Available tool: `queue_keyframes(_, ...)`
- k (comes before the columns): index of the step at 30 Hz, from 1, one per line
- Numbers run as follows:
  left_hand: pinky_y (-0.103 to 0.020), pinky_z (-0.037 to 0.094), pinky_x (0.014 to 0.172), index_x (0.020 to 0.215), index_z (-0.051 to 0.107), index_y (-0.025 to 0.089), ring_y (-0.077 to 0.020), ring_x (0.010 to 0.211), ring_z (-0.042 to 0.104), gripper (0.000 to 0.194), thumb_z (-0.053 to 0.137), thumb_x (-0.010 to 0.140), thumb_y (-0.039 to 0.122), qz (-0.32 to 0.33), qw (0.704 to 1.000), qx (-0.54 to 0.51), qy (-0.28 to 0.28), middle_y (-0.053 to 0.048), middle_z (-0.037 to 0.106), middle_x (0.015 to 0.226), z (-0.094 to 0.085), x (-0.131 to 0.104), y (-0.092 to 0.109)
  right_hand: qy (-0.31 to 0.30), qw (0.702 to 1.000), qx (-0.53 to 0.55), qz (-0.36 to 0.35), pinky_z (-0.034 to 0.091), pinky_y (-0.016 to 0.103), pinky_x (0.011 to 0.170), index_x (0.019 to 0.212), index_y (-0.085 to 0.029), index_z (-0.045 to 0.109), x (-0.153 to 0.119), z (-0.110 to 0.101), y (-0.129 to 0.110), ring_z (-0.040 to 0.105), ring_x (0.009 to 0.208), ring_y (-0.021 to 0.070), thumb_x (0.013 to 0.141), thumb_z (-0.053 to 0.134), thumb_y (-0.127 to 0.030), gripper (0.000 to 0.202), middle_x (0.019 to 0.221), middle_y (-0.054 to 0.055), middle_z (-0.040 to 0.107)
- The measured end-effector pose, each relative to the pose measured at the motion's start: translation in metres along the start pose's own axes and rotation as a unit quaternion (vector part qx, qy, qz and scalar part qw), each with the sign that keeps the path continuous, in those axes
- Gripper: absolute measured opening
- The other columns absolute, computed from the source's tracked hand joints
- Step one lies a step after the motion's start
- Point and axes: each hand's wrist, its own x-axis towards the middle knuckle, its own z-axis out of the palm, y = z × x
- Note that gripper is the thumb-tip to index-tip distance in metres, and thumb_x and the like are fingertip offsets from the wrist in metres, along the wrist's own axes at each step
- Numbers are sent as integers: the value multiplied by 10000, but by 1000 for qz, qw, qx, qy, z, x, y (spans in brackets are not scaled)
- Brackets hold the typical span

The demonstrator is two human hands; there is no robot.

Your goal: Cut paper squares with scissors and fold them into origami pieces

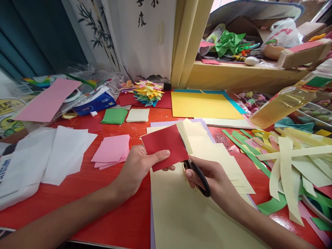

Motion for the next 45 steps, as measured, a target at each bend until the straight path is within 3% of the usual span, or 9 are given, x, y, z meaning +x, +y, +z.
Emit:
queue_keyframes(9,-220,520,599,620,690,125,-152,639,639,275,609,766,343,-12,1000,-5,-10,-52,695,653,2,0,-2,13,999,28,31,230,226,450,587,-179,449,1,-1,1,330,488,74,744,613,-429,338,545,-46,387)
queue_keyframes(25,-182,517,594,596,690,127,-126,604,639,269,618,763,323,-10,1000,-3,-9,-39,690,613,4,1,-2,30,998,47,24,268,215,457,563,-173,516,2,1,-2,374,492,73,719,660,-344,273,523,-43,466)
queue_keyframes(36,-244,533,619,647,702,128,-171,633,659,225,600,768,287,-30,999,1,-14,-60,704,641,5,-1,-4,47,997,45,34,247,227,420,563,-170,517,2,2,-1,334,441,69,710,639,-437,328,505,-37,452)
queue_keyframes(42,-258,533,630,652,698,121,-182,633,664,226,602,764,291,-36,999,7,-13,-70,708,653,5,-1,-4,45,998,44,3,267,226,439,550,-176,507,2,2,-3,370,472,78,719,650,-385,305,503,-34,468)
queue_keyframes(45,-254,533,641,641,694,121,-176,628,665,221,596,770,272,-37,999,7,-13,-64,707,645,4,-1,-3,53,997,54,21,259,222,431,554,-173,505,3,2,-1,362,465,74,704,662,-394,310,504,-35,459)
